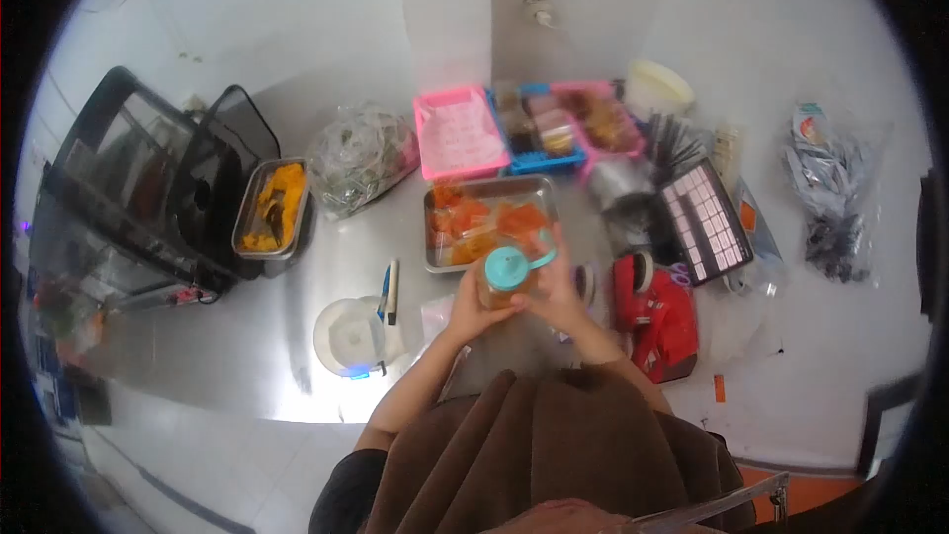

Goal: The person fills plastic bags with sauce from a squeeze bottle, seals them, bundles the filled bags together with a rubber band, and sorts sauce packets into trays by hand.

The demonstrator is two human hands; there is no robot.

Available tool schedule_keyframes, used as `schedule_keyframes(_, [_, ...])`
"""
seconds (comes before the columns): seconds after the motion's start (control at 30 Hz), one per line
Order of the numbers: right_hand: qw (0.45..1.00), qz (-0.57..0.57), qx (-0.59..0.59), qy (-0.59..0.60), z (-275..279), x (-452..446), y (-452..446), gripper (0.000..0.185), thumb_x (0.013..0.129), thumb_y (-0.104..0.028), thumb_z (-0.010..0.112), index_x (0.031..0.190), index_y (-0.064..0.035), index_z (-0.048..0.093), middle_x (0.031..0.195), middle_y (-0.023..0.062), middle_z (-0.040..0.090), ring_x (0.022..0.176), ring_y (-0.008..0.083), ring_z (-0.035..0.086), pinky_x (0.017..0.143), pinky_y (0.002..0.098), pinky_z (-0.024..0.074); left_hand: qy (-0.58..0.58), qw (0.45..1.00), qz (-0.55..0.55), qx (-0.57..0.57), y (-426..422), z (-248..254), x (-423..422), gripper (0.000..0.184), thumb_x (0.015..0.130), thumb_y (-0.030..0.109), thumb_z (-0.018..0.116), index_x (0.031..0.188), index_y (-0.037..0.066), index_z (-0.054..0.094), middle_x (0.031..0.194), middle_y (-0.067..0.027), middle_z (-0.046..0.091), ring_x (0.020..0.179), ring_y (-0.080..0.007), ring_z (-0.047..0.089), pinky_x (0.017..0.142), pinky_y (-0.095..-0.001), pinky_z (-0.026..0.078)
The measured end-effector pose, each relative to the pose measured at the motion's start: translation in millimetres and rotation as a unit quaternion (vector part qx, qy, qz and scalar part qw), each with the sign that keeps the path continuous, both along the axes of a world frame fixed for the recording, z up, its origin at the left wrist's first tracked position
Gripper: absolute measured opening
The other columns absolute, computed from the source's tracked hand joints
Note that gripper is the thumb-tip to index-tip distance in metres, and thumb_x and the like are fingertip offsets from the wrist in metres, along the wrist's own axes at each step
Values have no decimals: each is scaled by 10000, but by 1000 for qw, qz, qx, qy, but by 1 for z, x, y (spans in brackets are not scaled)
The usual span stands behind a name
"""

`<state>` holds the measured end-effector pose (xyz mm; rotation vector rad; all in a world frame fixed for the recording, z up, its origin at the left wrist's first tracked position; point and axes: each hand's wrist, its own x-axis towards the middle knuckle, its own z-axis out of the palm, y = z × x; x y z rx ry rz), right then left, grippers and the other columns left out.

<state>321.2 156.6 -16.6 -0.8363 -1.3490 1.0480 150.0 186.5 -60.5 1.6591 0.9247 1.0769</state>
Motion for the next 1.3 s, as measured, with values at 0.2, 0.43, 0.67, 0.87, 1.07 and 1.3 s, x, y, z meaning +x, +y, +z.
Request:
schedule_keyframes(0.2, [978,-121,-150,-79,-16,22,-8,707,815,-268,699,1398,-96,337,1306,136,470,1146,231,490,993,372,396,-49,986,156,42,19,27,-94,846,619,258,868,1283,19,402,1232,-143,515,1159,-258,502,974,-382,409])
schedule_keyframes(0.43, [905,-127,-20,-405,-89,-28,10,473,792,-123,677,1233,-45,524,1232,145,516,1141,258,507,936,366,444,-108,970,219,-12,107,34,-197,721,689,115,815,1261,30,385,1194,-121,536,1107,-235,540,945,-354,428])
schedule_keyframes(0.67, [847,-211,-2,-488,-106,-54,49,372,730,-62,668,1093,-50,588,1102,77,535,1038,289,509,897,390,444,28,957,288,31,139,-21,-234,819,652,186,850,1284,30,353,1215,-125,529,1117,-246,531,947,-365,425])
schedule_keyframes(0.87, [839,-197,21,-508,-113,-57,71,210,743,-83,669,944,-54,615,1012,69,555,986,276,521,844,384,450,124,913,370,119,135,-32,-237,1026,614,227,858,1345,-69,200,1364,-224,312,1281,-324,319,1079,-413,245])
schedule_keyframes(1.07, [833,-160,43,-528,-105,-69,55,181,775,-118,639,944,-67,600,994,75,552,967,286,530,823,392,456,146,917,343,140,55,-17,-185,843,716,214,751,1311,-89,237,1375,-262,236,1294,-380,228,1078,-461,183])
schedule_keyframes(1.3, [875,-31,-100,-473,-83,-96,-11,284,772,-184,669,1016,-73,577,1008,77,538,994,294,532,816,394,450,280,945,108,134,-4,-28,-145,582,727,101,674,1249,16,432,1312,-240,389,1175,-419,396,989,-468,338])
